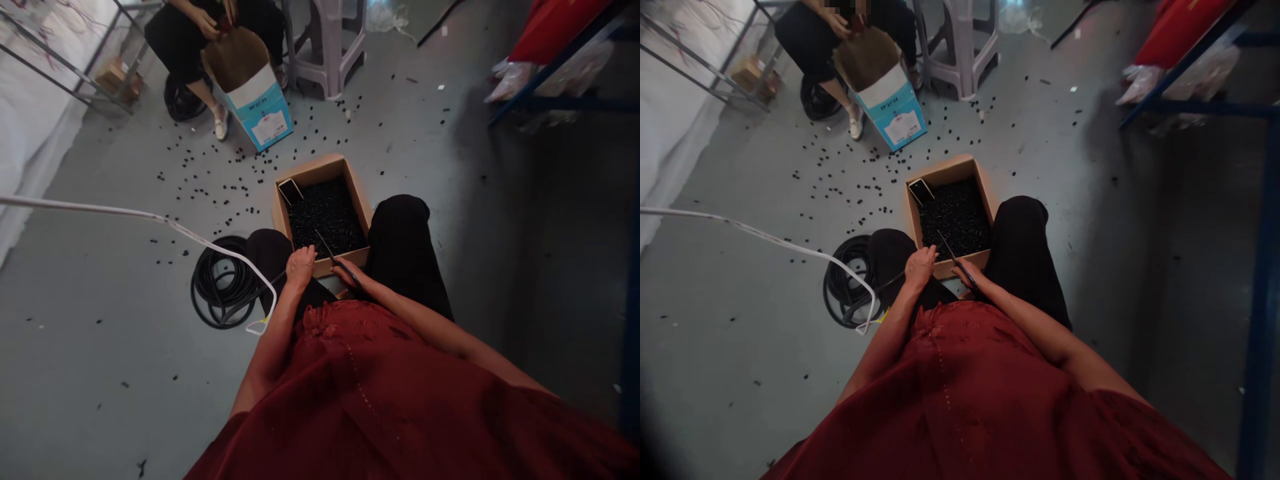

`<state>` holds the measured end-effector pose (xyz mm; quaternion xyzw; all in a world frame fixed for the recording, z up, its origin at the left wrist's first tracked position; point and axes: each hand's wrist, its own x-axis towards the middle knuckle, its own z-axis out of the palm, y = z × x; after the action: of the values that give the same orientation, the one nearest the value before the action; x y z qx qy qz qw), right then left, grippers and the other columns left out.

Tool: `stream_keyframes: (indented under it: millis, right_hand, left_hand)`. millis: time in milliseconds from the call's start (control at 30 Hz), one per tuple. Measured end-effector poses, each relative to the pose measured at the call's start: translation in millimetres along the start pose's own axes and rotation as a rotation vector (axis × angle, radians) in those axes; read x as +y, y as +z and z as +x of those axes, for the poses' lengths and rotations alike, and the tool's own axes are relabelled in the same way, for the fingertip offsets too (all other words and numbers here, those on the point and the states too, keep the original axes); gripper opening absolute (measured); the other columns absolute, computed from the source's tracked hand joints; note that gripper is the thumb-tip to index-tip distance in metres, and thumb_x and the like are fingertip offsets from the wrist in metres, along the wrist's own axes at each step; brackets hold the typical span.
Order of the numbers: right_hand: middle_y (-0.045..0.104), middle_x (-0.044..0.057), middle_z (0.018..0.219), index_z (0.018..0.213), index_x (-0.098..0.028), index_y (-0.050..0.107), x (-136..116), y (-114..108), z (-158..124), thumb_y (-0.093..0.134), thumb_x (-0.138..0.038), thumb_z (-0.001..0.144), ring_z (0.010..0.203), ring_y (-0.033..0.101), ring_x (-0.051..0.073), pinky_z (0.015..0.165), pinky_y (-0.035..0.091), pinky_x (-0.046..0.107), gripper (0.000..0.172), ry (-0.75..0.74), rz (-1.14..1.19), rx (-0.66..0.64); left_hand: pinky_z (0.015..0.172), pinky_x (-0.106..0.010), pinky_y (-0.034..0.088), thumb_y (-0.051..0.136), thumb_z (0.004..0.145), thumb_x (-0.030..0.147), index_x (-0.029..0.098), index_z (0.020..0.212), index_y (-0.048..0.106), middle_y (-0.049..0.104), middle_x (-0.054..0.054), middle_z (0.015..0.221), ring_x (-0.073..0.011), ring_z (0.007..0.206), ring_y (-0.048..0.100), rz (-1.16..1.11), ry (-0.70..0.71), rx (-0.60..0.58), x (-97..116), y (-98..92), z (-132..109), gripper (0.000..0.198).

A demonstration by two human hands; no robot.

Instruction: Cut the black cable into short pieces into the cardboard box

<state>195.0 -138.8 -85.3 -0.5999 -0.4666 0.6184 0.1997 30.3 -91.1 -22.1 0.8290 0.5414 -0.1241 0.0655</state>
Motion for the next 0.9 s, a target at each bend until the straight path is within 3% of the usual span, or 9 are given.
stream_keyframes:
  millis: [233, 467, 900]
  right_hand:
    - [0.059, 0.002, 0.075, 0.079, -0.021, 0.051, 1.8, 2.1, 3.5, 0.053, -0.022, 0.078, 0.072, 0.051, 0.016, 0.063, 0.035, 0.023, 0.002, -0.082, -0.157, 0.104]
    - [0.064, 0.005, 0.083, 0.083, -0.020, 0.055, 4.3, 4.8, 3.2, 0.051, -0.021, 0.080, 0.078, 0.055, 0.020, 0.069, 0.036, 0.025, 0.005, -0.097, -0.239, 0.123]
    - [0.063, 0.003, 0.075, 0.075, -0.019, 0.054, 4.7, 4.7, 4.0, 0.052, -0.017, 0.074, 0.073, 0.056, 0.017, 0.065, 0.037, 0.024, 0.003, -0.070, -0.179, 0.136]
  left_hand:
    - [0.075, -0.031, 0.041, 0.027, 0.099, 0.034, 0.018, 0.113, 0.055, 0.061, -0.011, 0.097, -0.0216, 0.092, 0.058, -0.004, 0.000, -0.010, -0.2, 4.6, 1.6, 0.035]
    - [0.075, -0.031, 0.041, 0.027, 0.099, 0.034, 0.017, 0.110, 0.056, 0.061, -0.012, 0.097, -0.0218, 0.092, 0.059, -0.008, -0.005, -0.011, -0.4, 5.7, 2.1, 0.035]
    - [0.071, -0.032, 0.039, 0.027, 0.099, 0.032, 0.015, 0.109, 0.056, 0.061, -0.011, 0.094, -0.0224, 0.089, 0.059, 0.043, 0.008, -0.004, -2.4, 10.1, 3.9, 0.035]
